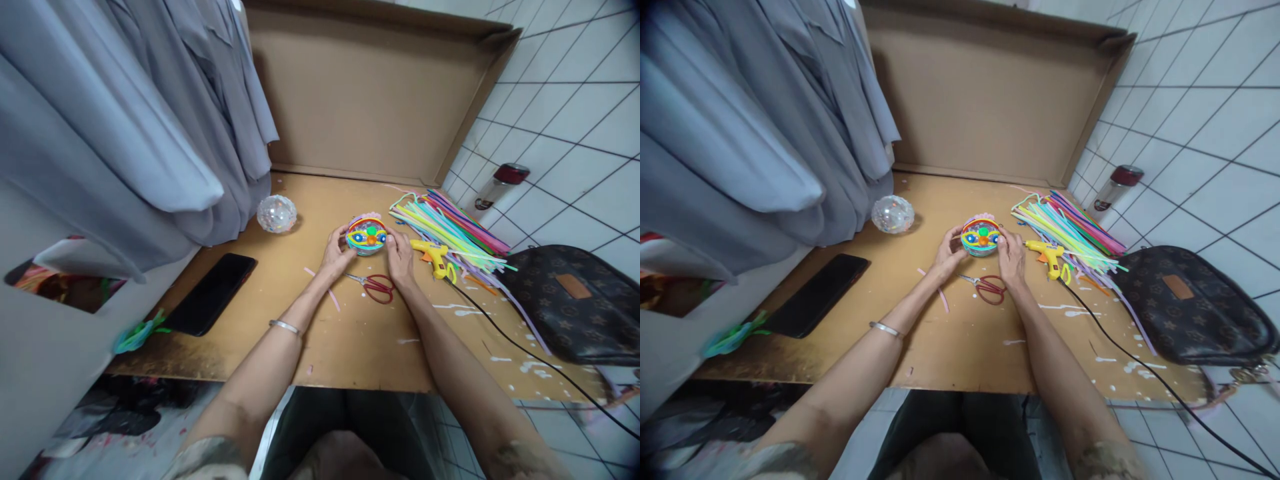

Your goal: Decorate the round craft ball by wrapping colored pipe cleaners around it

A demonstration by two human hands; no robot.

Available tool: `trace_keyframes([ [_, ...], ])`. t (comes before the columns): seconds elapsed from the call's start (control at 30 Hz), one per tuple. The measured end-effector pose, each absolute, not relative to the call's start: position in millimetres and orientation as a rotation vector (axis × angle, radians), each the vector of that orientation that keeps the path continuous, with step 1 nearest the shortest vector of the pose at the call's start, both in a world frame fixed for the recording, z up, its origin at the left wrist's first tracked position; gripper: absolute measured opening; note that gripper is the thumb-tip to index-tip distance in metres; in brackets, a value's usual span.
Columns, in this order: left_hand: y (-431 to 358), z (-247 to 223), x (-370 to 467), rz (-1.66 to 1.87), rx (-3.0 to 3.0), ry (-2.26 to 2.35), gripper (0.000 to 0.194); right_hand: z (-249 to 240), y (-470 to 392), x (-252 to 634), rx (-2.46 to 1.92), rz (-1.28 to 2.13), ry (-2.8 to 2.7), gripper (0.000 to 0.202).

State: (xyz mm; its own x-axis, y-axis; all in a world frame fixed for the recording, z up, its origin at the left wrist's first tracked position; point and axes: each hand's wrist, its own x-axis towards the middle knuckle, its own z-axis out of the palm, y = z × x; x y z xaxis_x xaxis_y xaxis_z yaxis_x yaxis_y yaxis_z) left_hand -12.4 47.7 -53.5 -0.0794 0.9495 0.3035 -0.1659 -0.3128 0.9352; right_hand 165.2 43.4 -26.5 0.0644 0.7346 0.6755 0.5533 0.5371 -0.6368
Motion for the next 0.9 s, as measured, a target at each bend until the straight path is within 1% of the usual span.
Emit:
trace_keyframes([
  [0.23,42.2,-44.5,-11.7,1.541,1.220,0.943,0.062,-28.4,39.3,159.6,-1.155,0.295,-1.540,0.044],
  [0.37,40.1,-41.8,-10.0,1.542,1.237,0.909,0.058,-28.8,39.8,160.0,-1.148,0.296,-1.540,0.041],
  [0.57,40.8,-43.7,-7.7,1.527,1.254,0.914,0.056,-32.5,42.4,161.3,-1.197,0.373,-1.536,0.044],
  [0.77,43.2,-46.6,-8.3,1.588,1.253,0.982,0.065,-29.7,41.5,162.3,-1.197,0.351,-1.505,0.042],
  [0.9,45.5,-48.7,-9.5,1.581,1.259,0.977,0.066,-28.8,43.0,163.9,-1.165,0.317,-1.512,0.040],
])
